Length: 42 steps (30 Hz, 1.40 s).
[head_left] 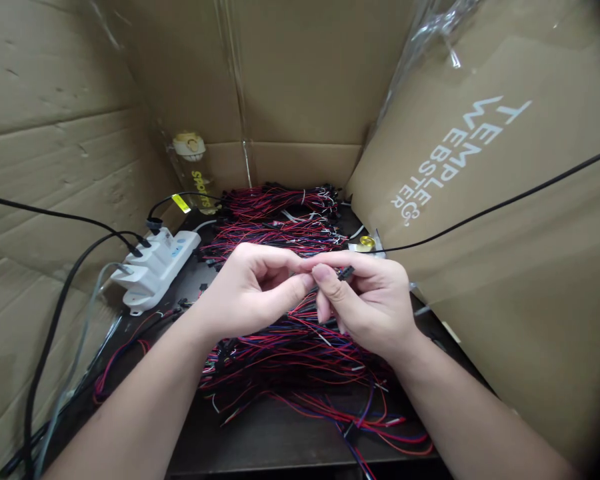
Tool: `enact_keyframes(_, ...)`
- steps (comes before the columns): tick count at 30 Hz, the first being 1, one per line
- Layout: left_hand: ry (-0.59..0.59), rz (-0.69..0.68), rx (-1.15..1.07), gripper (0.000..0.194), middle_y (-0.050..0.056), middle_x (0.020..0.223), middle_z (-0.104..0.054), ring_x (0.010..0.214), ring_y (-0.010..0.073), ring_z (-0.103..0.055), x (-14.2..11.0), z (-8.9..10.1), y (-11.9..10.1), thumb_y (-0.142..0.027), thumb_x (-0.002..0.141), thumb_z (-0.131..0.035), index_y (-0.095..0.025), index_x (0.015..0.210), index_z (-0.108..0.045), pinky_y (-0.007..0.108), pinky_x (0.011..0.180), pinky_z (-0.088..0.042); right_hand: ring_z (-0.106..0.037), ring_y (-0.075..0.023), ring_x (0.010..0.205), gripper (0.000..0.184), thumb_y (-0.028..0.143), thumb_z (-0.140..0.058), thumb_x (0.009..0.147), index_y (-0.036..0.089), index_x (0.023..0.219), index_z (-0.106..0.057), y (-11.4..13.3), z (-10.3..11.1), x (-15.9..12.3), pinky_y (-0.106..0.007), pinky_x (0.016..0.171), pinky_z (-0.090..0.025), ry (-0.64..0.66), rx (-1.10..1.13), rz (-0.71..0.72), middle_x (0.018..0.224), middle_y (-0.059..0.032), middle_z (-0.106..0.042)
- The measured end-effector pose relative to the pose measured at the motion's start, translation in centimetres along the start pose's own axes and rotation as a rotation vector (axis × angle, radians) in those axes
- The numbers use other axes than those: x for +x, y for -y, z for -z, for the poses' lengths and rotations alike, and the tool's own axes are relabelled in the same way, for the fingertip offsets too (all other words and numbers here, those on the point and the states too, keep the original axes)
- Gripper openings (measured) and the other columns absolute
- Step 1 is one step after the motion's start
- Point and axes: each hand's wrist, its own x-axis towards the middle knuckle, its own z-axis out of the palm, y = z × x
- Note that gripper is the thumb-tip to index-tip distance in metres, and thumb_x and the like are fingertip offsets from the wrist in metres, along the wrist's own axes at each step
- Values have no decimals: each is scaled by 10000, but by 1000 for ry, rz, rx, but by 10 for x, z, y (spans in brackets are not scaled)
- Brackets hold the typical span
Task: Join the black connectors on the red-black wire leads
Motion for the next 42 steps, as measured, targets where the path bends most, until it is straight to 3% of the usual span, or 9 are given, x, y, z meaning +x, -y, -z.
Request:
enact_keyframes(4, -27, 22, -101, 222, 4, 568, -630, 469, 75, -474, 1, 2, 0, -303, 890, -698, -168, 735, -782, 206, 423, -349, -606, -105, 440, 247, 288, -723, 927, 177, 1145, -689, 2, 2, -3, -198, 408, -455, 46, -30, -28, 573, 21, -654)
enact_keyframes(8, -85, 69, -169, 160, 4, 537, -611, 467, 78, -449, 1, 5, -1, -270, 842, -737, -168, 743, -811, 208, 423, -363, -588, -117, 436, 310, 264, -713, 924, 181, 1210, -630, 2, 3, -7, -218, 399, -414, 59, -98, -4, 595, 12, -654)
enact_keyframes(12, -82, 132, -227, 174, 5, 513, -580, 479, 71, -425, 0, 6, 0, -306, 816, -778, -154, 739, -818, 202, 433, -353, -518, -82, 377, 221, 192, -671, 944, 184, 1160, -628, -1, 3, -7, -195, 378, -360, 35, -121, 42, 536, 45, -625)
enact_keyframes(19, -57, 127, -259, 147, 6, 552, -612, 508, 74, -468, 1, 3, -2, -259, 819, -752, -169, 716, -806, 191, 455, -377, -524, -60, 366, 77, 158, -677, 937, 163, 1010, -656, 2, -2, -6, -165, 360, -381, -66, -112, 112, 520, 66, -602)
enact_keyframes(28, -80, 95, -191, 173, 16, 578, -631, 520, 88, -486, 1, 2, 0, -302, 835, -747, -174, 731, -797, 213, 463, -380, -449, -49, 351, 83, 123, -690, 910, 150, 987, -672, -5, -3, -8, -195, 342, -324, -143, -203, 209, 510, 73, -562)
enact_keyframes(34, -92, 89, -153, 197, 10, 557, -619, 494, 77, -467, 1, 1, -2, -306, 843, -736, -163, 718, -786, 205, 446, -359, -416, -46, 378, 68, 122, -677, 898, 133, 964, -675, 0, -5, -9, -210, 366, -313, -178, -298, 178, 514, 70, -534)
enact_keyframes(42, -100, 64, -75, 215, -29, 498, -495, 442, 53, -357, -1, 0, -6, -293, 868, -691, -159, 719, -771, 187, 395, -271, -451, -56, 446, 65, 105, -668, 873, 132, 932, -669, -3, -6, -8, -208, 421, -359, -200, -425, 270, 561, 46, -568)
